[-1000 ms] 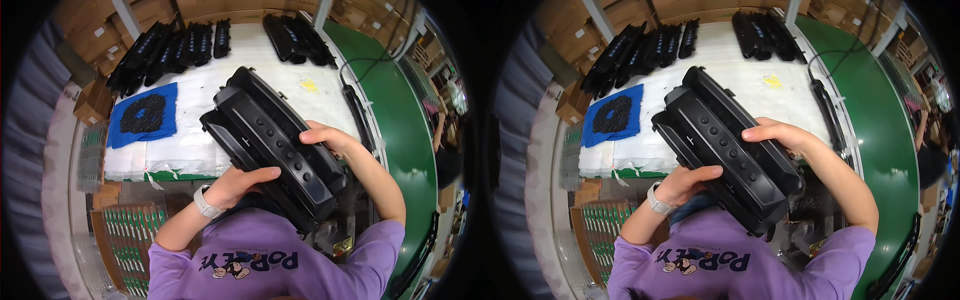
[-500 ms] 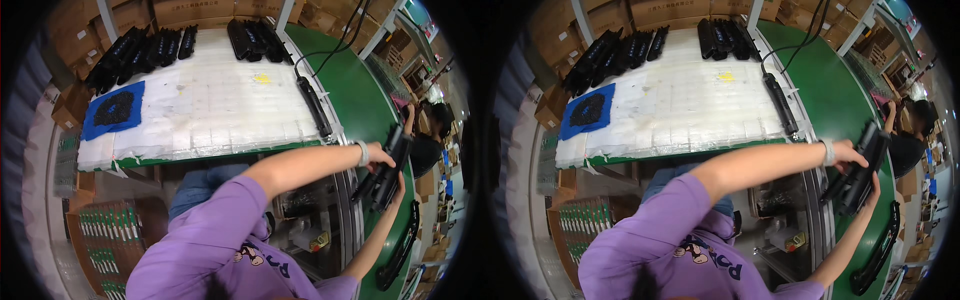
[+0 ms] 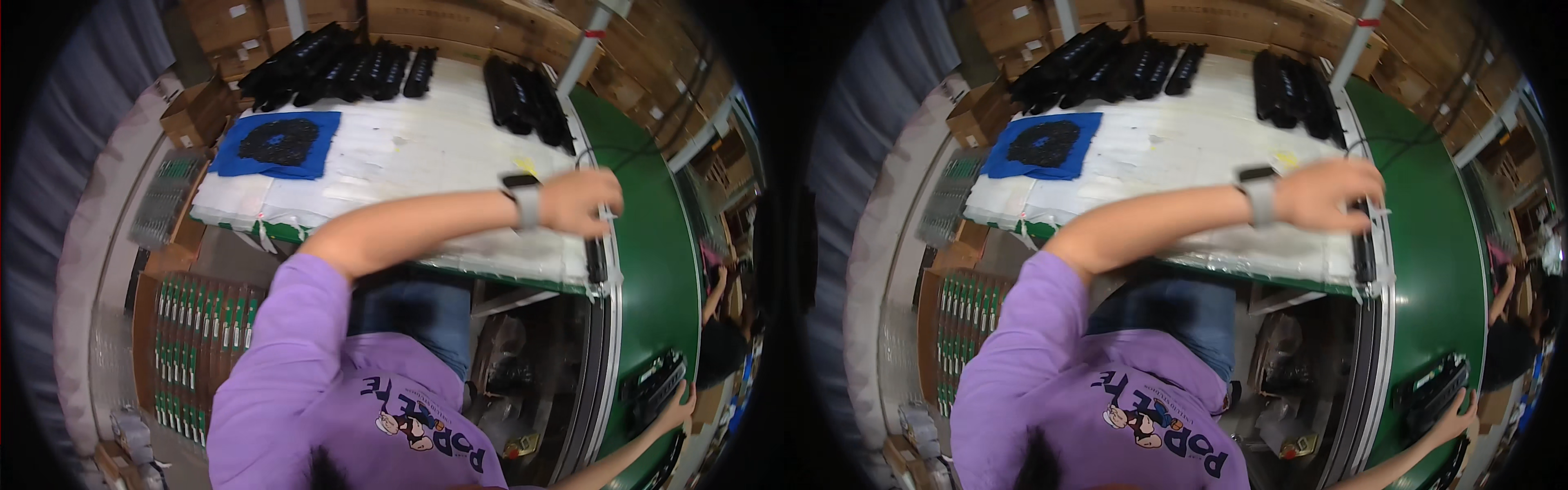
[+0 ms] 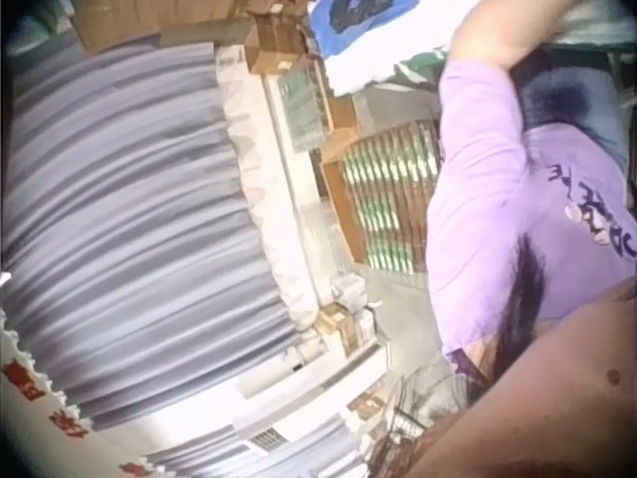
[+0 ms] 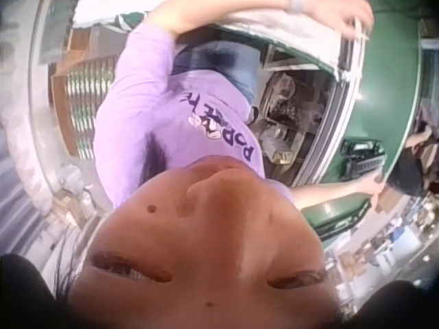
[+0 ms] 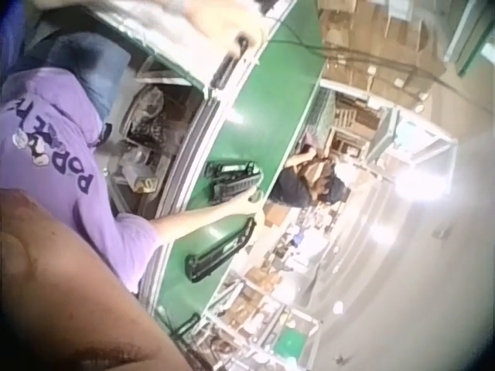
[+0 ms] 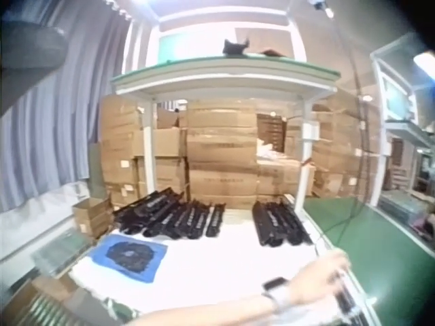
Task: Assembling electronic components by inserting small pins and mounting circuit boards onto plastic housings.
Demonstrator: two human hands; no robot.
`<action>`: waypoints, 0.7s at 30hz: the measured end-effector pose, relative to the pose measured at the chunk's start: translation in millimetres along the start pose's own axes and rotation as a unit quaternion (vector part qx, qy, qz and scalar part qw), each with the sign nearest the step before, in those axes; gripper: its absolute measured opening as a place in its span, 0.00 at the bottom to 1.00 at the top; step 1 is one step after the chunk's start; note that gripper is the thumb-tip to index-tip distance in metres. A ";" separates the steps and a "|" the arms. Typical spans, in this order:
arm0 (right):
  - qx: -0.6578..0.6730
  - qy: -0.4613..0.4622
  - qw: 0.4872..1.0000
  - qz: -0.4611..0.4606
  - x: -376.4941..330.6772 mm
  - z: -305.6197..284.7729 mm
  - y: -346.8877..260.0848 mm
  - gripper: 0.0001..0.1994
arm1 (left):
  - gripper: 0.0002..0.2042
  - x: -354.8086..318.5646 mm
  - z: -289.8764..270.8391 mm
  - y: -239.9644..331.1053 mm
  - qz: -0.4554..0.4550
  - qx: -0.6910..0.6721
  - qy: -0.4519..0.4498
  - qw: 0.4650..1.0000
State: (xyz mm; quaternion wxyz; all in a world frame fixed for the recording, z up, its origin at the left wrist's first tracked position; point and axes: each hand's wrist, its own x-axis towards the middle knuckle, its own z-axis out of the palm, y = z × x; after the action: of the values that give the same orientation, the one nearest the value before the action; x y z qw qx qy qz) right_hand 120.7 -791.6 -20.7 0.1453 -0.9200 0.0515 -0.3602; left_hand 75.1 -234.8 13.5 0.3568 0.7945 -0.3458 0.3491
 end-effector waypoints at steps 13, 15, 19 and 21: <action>0.348 -0.164 0.856 -0.346 -81.7 62.8 -384.0 0.12 | 0.52 -211.2 -476.5 -50.7 -0.613 0.519 0.077 0.591; 0.372 -0.202 0.822 -0.382 -96.6 75.8 -431.7 0.13 | 0.59 -219.7 -482.5 -64.9 -0.684 0.368 0.048 0.628; 0.422 -0.225 0.775 -0.414 -124.6 90.1 -499.1 0.12 | 0.61 -209.9 -483.1 -86.2 -0.721 0.330 -0.033 0.609; 0.466 -0.256 0.740 -0.412 -135.9 97.2 -523.9 0.11 | 0.60 -211.0 -486.6 -98.5 -0.716 0.326 -0.019 0.617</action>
State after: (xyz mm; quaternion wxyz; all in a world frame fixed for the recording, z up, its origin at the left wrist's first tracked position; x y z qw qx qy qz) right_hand 81.5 -243.1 -17.0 0.4009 -0.7270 -0.5455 -0.1145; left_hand -105.1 271.8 56.5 0.2049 0.8605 0.4630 0.0574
